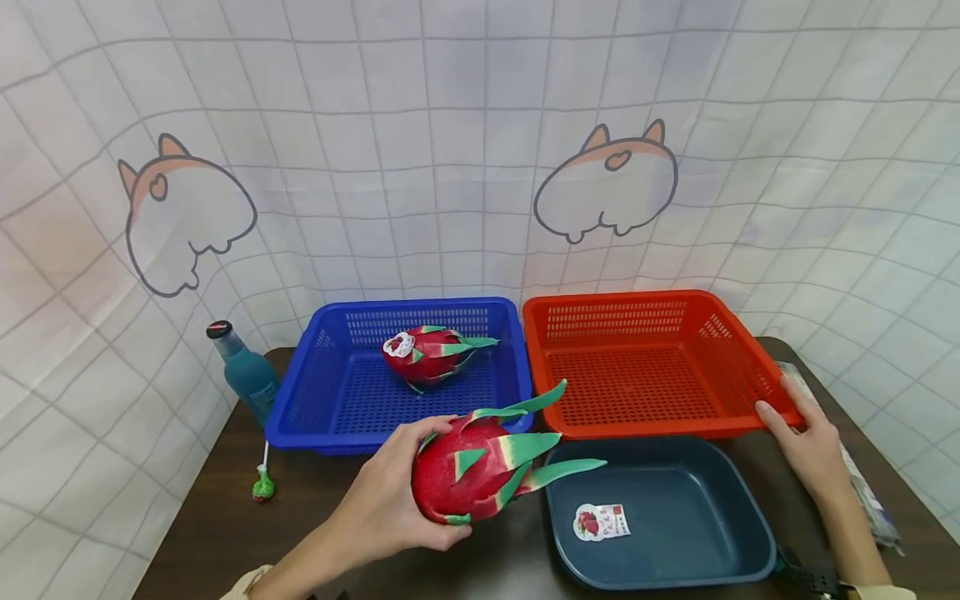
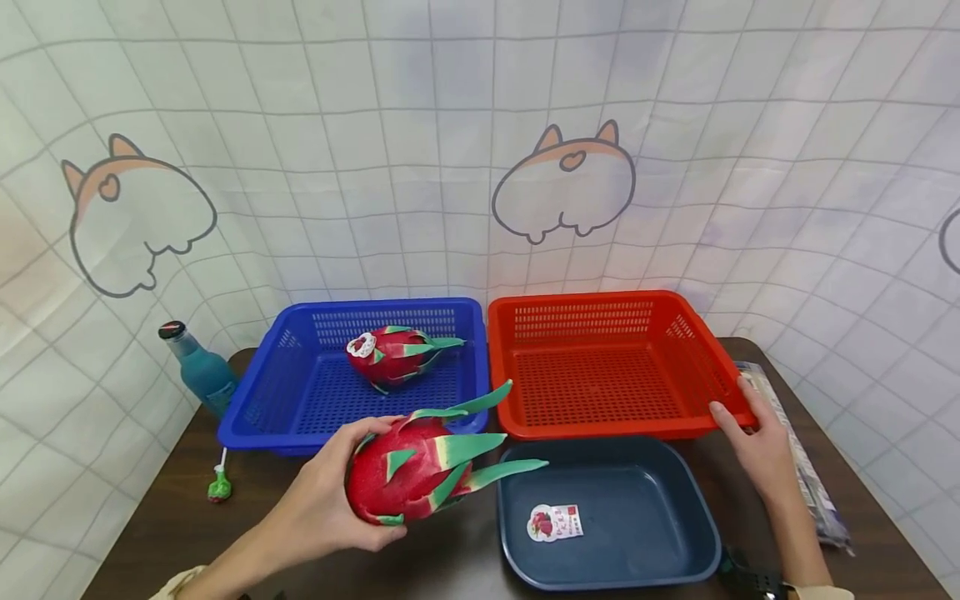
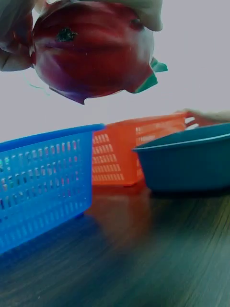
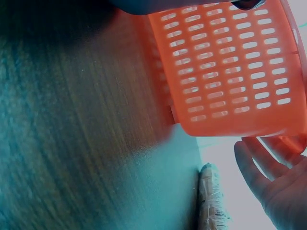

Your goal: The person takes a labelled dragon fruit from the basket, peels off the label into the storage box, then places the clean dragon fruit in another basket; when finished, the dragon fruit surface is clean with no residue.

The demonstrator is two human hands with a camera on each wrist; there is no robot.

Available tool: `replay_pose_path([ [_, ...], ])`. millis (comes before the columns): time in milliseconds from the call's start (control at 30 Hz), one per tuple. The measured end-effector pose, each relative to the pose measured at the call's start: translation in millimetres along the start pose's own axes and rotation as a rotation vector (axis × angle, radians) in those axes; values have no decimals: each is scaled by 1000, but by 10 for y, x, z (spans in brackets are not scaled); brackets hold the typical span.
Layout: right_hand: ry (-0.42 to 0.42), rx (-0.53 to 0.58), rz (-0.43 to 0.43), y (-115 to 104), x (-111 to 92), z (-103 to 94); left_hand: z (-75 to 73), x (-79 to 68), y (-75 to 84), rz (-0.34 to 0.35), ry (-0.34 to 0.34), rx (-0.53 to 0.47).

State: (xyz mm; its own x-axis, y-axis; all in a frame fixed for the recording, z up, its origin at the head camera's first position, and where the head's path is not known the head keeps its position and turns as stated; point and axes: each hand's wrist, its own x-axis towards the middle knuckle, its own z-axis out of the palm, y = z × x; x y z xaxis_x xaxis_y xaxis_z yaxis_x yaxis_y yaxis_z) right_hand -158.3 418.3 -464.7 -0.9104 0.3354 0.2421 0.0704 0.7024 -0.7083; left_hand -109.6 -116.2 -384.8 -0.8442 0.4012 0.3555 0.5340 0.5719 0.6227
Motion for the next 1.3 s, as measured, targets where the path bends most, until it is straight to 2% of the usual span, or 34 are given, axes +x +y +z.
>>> replay_pose_path([
  [133, 6, 7, 4, -15, -2, 17, 33, 143, 64, 48, -32, -19],
  [300, 23, 30, -13, -16, -8, 24, 67, 414, 161, 159, -34, 51],
  [500, 28, 45, -18, -2, -44, 36, 149, 907, 227, 313, 20, 153],
  [633, 9, 51, -29, 23, -64, 53, 237, 1281, 208, 353, 12, 229],
  [800, 34, 56, -51, 17, -10, 40, 411, 1779, 131, 350, -54, 313],
  [900, 38, 52, -48, 20, 15, 28, 564, 2046, 60, 411, -84, 446],
  [1033, 39, 52, -66, 20, 24, 27, 749, 2325, 27, 522, -122, 622],
  [1167, 43, 59, -76, 19, 16, 16, 913, 2558, 118, 572, -208, 741],
  [1300, 36, 72, -68, 22, 14, 22, 1067, 2761, 239, 566, -312, 862],
])
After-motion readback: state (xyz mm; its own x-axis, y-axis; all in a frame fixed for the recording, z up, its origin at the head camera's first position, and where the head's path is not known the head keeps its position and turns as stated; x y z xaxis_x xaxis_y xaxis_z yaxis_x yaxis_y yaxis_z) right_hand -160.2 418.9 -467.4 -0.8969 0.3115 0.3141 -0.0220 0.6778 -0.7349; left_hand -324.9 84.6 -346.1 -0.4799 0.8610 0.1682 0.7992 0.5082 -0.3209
